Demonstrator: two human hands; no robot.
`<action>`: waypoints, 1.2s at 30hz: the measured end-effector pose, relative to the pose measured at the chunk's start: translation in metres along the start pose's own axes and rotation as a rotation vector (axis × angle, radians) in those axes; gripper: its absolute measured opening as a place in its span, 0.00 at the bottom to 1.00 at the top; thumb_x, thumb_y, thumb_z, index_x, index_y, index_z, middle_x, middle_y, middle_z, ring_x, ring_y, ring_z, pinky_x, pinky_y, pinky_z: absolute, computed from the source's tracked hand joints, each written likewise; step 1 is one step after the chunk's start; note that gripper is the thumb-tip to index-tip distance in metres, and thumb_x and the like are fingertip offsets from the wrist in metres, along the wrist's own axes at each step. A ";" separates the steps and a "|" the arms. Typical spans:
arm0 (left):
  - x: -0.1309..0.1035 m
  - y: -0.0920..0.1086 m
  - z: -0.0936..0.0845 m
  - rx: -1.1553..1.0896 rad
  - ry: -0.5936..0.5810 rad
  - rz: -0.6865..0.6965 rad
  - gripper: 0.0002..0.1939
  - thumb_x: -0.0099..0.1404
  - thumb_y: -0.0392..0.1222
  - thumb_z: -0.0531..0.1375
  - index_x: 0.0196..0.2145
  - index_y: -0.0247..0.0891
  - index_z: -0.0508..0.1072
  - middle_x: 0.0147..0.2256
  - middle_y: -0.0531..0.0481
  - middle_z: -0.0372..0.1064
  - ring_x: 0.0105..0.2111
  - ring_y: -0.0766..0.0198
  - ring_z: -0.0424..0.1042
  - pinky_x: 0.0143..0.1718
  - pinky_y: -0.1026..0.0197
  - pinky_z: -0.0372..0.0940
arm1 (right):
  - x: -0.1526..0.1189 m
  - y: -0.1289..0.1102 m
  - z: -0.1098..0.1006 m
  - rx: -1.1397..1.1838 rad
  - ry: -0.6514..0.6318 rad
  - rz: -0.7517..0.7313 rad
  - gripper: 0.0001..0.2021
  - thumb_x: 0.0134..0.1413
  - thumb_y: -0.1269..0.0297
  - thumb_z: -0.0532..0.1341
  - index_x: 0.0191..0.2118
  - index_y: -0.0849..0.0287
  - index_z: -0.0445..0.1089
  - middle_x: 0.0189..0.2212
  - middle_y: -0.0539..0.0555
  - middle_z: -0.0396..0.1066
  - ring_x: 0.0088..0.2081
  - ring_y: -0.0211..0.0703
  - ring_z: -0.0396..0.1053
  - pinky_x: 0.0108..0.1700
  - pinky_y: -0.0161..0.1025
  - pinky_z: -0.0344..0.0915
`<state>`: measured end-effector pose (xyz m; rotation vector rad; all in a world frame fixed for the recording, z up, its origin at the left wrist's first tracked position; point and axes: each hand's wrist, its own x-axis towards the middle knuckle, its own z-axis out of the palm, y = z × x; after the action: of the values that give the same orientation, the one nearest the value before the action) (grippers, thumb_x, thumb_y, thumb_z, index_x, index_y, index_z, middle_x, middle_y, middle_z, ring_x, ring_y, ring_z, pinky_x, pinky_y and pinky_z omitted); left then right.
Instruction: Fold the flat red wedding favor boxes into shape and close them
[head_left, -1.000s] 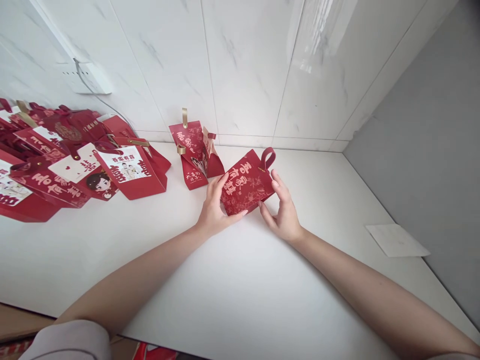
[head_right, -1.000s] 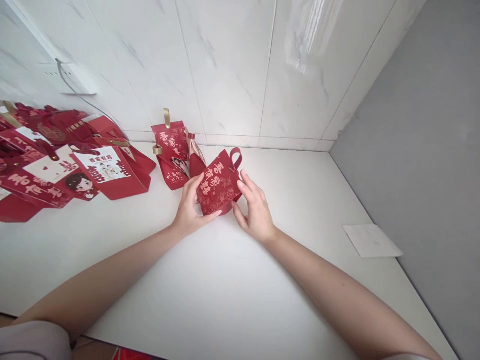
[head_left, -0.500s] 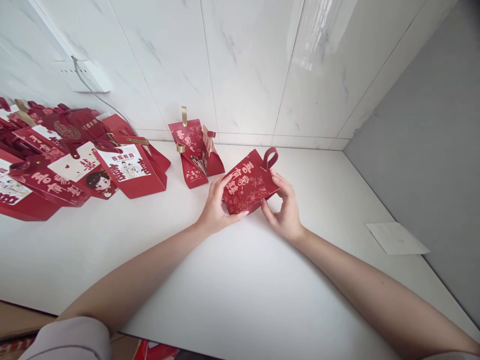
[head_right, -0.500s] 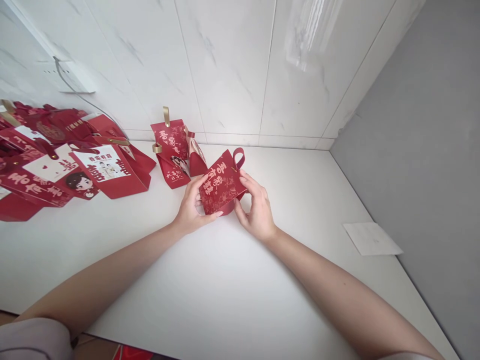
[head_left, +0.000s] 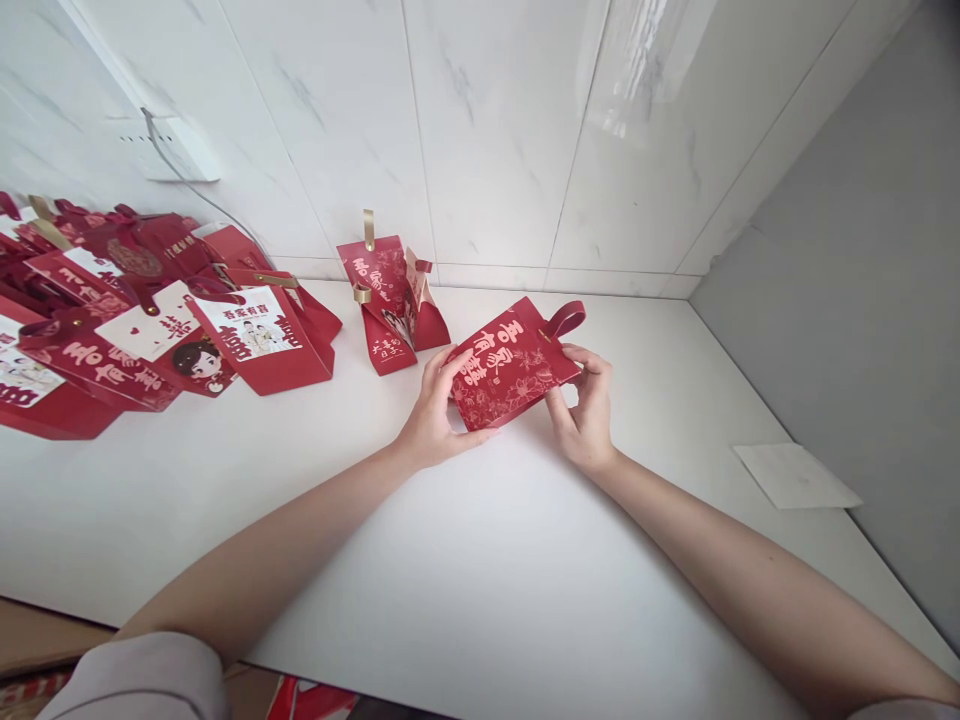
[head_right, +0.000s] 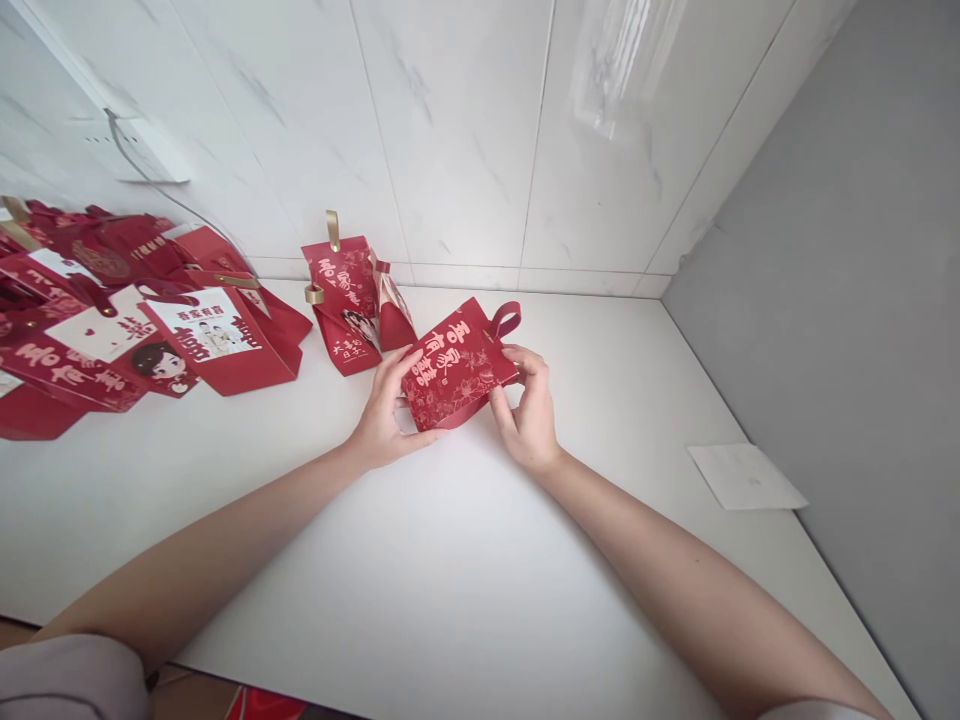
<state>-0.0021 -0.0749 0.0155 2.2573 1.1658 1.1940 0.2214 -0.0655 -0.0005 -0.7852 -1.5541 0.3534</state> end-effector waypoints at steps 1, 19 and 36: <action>0.000 0.001 0.001 0.009 0.023 -0.013 0.52 0.50 0.50 0.72 0.66 0.48 0.50 0.65 0.38 0.44 0.66 0.41 0.50 0.56 0.42 0.67 | -0.002 -0.002 0.001 0.020 -0.020 0.040 0.24 0.61 0.65 0.60 0.60 0.47 0.53 0.56 0.58 0.61 0.51 0.49 0.68 0.44 0.47 0.72; 0.001 0.005 0.002 0.161 0.212 0.005 0.51 0.55 0.45 0.71 0.68 0.52 0.46 0.67 0.39 0.37 0.67 0.42 0.50 0.55 0.44 0.70 | 0.000 -0.010 0.012 0.595 -0.282 0.692 0.11 0.52 0.49 0.68 0.34 0.51 0.77 0.42 0.49 0.79 0.49 0.49 0.73 0.58 0.51 0.65; -0.003 0.002 0.003 0.064 0.116 -0.005 0.54 0.52 0.46 0.72 0.68 0.54 0.45 0.68 0.39 0.33 0.68 0.38 0.45 0.45 0.49 0.75 | 0.002 -0.005 0.009 0.620 -0.257 0.707 0.12 0.53 0.48 0.67 0.34 0.51 0.77 0.40 0.49 0.77 0.47 0.46 0.73 0.58 0.50 0.65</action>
<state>0.0003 -0.0783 0.0138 2.2559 1.2685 1.3192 0.2112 -0.0659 0.0033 -0.7824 -1.2341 1.4248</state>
